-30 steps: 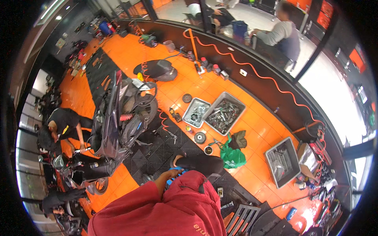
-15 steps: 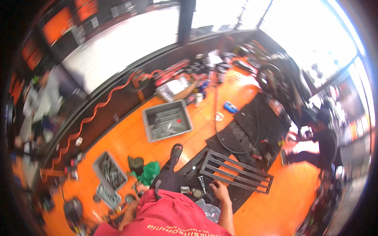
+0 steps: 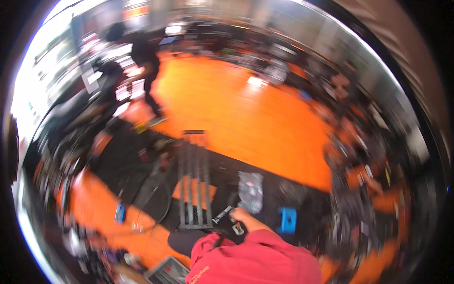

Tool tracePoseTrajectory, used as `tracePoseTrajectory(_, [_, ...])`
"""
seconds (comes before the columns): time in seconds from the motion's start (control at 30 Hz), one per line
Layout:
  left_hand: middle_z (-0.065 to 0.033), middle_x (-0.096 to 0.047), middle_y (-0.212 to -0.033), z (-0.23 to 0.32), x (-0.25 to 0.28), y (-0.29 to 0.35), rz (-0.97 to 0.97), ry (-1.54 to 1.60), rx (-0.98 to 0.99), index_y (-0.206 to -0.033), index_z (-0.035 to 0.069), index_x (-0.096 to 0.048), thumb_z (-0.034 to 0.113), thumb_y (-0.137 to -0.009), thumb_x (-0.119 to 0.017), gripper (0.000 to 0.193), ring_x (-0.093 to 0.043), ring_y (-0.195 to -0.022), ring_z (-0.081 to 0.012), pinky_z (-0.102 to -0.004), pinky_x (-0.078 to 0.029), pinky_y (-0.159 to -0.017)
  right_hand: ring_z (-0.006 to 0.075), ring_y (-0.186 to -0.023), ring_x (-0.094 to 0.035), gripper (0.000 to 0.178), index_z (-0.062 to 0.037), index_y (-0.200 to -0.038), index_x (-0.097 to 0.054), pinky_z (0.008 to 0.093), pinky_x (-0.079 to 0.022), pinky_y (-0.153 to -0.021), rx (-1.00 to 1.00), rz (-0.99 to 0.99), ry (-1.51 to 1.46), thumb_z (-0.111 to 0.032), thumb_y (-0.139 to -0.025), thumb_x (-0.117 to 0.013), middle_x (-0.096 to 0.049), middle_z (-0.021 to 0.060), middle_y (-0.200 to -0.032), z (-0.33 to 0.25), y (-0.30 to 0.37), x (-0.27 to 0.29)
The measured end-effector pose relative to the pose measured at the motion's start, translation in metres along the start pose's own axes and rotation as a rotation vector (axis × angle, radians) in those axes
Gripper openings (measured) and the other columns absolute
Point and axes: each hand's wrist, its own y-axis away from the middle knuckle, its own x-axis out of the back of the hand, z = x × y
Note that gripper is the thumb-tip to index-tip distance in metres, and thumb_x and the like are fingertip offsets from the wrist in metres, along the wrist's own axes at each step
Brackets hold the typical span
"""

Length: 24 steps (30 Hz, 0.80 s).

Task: The person applies grease to a pulley assembly and then uses a power drill to secure a clutch housing onto a drive shaft.

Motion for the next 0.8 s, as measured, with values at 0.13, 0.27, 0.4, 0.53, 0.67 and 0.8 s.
tracePoseTrajectory(0.13, [-0.0123, -0.069, -0.095, 0.150, -0.132, -0.063, -0.423, -0.364, -0.139, -0.117, 0.004, -0.059, 0.041, -0.098, -0.059, 0.042, -0.068, -0.073, -0.0222, -0.0343, -0.051, -0.055, 0.0331, -0.097, -0.070, 0.046, -0.0052, -0.103, -0.075, 0.0456, -0.053, -0.085, -0.190, -0.118, -0.119, -0.046, -0.087, -0.064, -0.073, 0.0171, -0.101, 0.007, 0.057, -0.063])
tracePoseTrajectory(0.27, [-0.0123, -0.069, -0.095, 0.233, -0.171, -0.124, -0.590, -0.541, -0.206, -0.117, 0.003, -0.059, 0.041, -0.097, -0.059, 0.042, -0.069, -0.074, -0.0221, -0.0342, -0.051, -0.056, 0.0279, -0.078, -0.072, 0.051, 0.0014, -0.098, -0.074, 0.0425, -0.055, -0.077, -0.270, -0.280, -0.255, -0.047, -0.090, -0.063, -0.073, 0.0167, -0.089, -0.073, 0.073, -0.139])
tracePoseTrajectory(0.4, [-0.0122, -0.070, -0.096, 0.309, -0.185, -0.166, -0.601, -0.620, -0.199, -0.117, 0.003, -0.060, 0.041, -0.097, -0.059, 0.043, -0.069, -0.075, -0.0219, -0.0340, -0.051, -0.056, 0.0317, -0.082, -0.071, 0.044, -0.0012, -0.089, -0.072, 0.0455, -0.053, -0.074, -0.218, -0.338, -0.373, -0.045, -0.089, -0.067, -0.072, 0.0176, -0.088, -0.191, 0.012, -0.144])
tracePoseTrajectory(0.53, [-0.0122, -0.070, -0.097, 0.349, -0.191, -0.185, -0.587, -0.662, -0.153, -0.117, 0.003, -0.060, 0.041, -0.097, -0.059, 0.043, -0.069, -0.076, -0.0218, -0.0339, -0.051, -0.056, 0.0395, -0.096, -0.067, 0.039, -0.0065, -0.096, -0.069, 0.0515, -0.051, -0.078, 0.105, -0.138, -0.368, -0.045, -0.090, -0.063, -0.070, 0.0206, -0.097, -0.287, -0.073, -0.105])
tracePoseTrajectory(0.67, [-0.0122, -0.071, -0.097, 0.374, -0.166, -0.210, -0.494, -0.625, -0.118, -0.117, 0.002, -0.060, 0.041, -0.097, -0.060, 0.043, -0.070, -0.077, -0.0216, -0.0338, -0.051, -0.057, 0.0377, -0.104, -0.066, 0.038, -0.0099, -0.109, -0.067, 0.0499, -0.050, -0.088, 0.146, 0.085, -0.457, -0.042, -0.091, -0.063, -0.071, 0.0184, -0.105, -0.443, -0.121, -0.012])
tracePoseTrajectory(0.8, [-0.0121, -0.071, -0.098, 0.380, -0.112, -0.232, -0.391, -0.510, -0.043, -0.117, 0.002, -0.061, 0.041, -0.097, -0.060, 0.044, -0.070, -0.078, -0.0215, -0.0336, -0.051, -0.057, 0.0394, -0.104, -0.066, 0.041, -0.0078, -0.109, -0.069, 0.0496, -0.052, -0.090, 0.305, 0.057, -0.443, -0.043, -0.088, -0.061, -0.070, 0.0215, -0.106, -0.564, -0.137, 0.022])
